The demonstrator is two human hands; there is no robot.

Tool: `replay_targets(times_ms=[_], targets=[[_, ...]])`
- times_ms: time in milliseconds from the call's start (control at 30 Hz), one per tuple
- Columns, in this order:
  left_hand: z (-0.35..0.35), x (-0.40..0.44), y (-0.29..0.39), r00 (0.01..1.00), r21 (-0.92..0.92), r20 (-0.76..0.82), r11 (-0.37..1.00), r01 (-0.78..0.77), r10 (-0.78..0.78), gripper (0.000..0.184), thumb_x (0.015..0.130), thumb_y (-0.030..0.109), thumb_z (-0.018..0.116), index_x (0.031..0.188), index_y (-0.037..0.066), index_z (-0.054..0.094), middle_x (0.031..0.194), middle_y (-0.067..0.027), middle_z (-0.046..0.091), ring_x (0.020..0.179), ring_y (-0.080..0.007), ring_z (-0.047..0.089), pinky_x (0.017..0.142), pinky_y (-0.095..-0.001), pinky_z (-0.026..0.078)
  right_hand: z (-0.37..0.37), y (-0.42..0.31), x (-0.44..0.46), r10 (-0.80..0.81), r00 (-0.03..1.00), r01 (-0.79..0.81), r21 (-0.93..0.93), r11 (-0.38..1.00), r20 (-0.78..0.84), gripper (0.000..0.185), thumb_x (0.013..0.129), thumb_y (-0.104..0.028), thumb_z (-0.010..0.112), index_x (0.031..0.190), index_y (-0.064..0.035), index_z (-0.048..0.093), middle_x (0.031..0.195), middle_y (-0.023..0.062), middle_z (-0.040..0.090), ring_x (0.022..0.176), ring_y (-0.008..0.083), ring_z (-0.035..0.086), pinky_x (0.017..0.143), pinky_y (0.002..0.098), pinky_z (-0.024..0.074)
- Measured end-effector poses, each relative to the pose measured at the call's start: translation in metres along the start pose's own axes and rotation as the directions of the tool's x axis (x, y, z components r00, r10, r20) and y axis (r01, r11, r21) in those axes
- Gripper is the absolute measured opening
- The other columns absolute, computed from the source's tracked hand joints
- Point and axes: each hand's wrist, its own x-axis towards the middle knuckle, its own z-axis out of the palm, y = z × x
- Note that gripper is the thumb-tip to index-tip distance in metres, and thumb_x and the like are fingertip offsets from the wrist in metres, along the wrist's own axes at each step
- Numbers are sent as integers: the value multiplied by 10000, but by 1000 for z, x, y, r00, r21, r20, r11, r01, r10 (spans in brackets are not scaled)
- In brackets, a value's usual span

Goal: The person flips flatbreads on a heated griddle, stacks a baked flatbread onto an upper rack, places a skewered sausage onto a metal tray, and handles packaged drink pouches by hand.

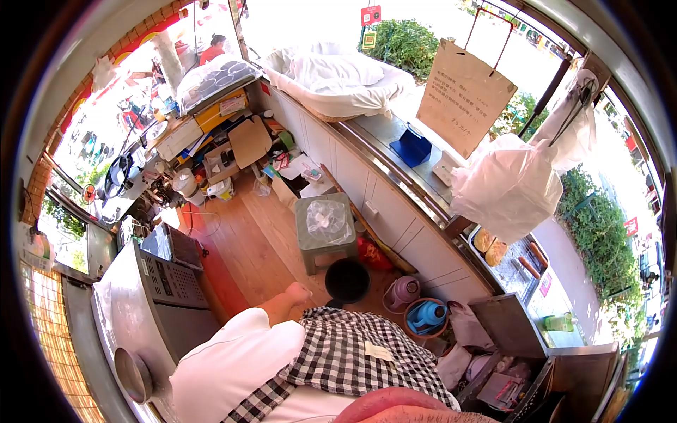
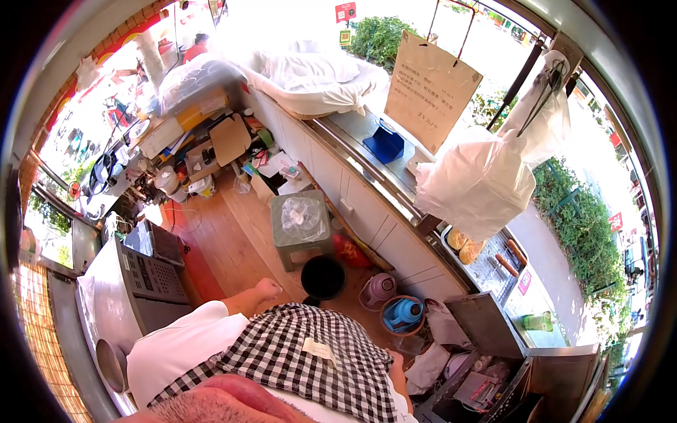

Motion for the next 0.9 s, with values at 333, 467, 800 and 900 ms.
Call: replay_targets(times_ms=[333, 467, 800, 900], targets=[[0, -10, -1, 1000, 36, -13, 999, -17, 18, 271, 794, 287, 675, 866, 32, 726, 681, -99, 670, 579, -215, 642, 568, -347, 539, 2, -6, -13, 13, 1000, -13, -18, 1000, -3, 105, 845, -112, 602, 757, -58, 581, 667, 80, 551, 570, 216, 560, 501, 366, 439], [-1, -17, -1, 1000, 21, 8, 999, 28, -28, 240, 836, 249, 668, 903, 22, 711, 712, -85, 666, 589, -168, 613, 545, -299, 511, 2, -7, -18, 28, 1000, -28, -28, 999, -2, 113, 850, -114, 590, 750, -66, 566, 653, 74, 536, 558, 215, 551, 486, 367, 434], [5, -16, -22, 999, 1, -32, 1000, 7, -7, 246, 810, 264, 680, 875, 30, 719, 688, -92, 665, 571, -185, 618, 550, -323, 507, 14, -31, -61, 86, 996, -88, -45, 995, -34, 137, 863, -118, 560, 733, -85, 531, 619, 58, 500, 529, 212, 529, 449, 368, 422], [20, 18, -61, 1000, -67, -19, 998, 8, -9, 221, 805, 247, 685, 835, 31, 717, 670, -89, 658, 563, -178, 616, 548, -329, 498, 41, -70, -109, 115, 993, -115, -45, 992, -7, 145, 867, -119, 551, 728, -90, 520, 608, 53, 489, 520, 211, 523, 438, 369, 418]])
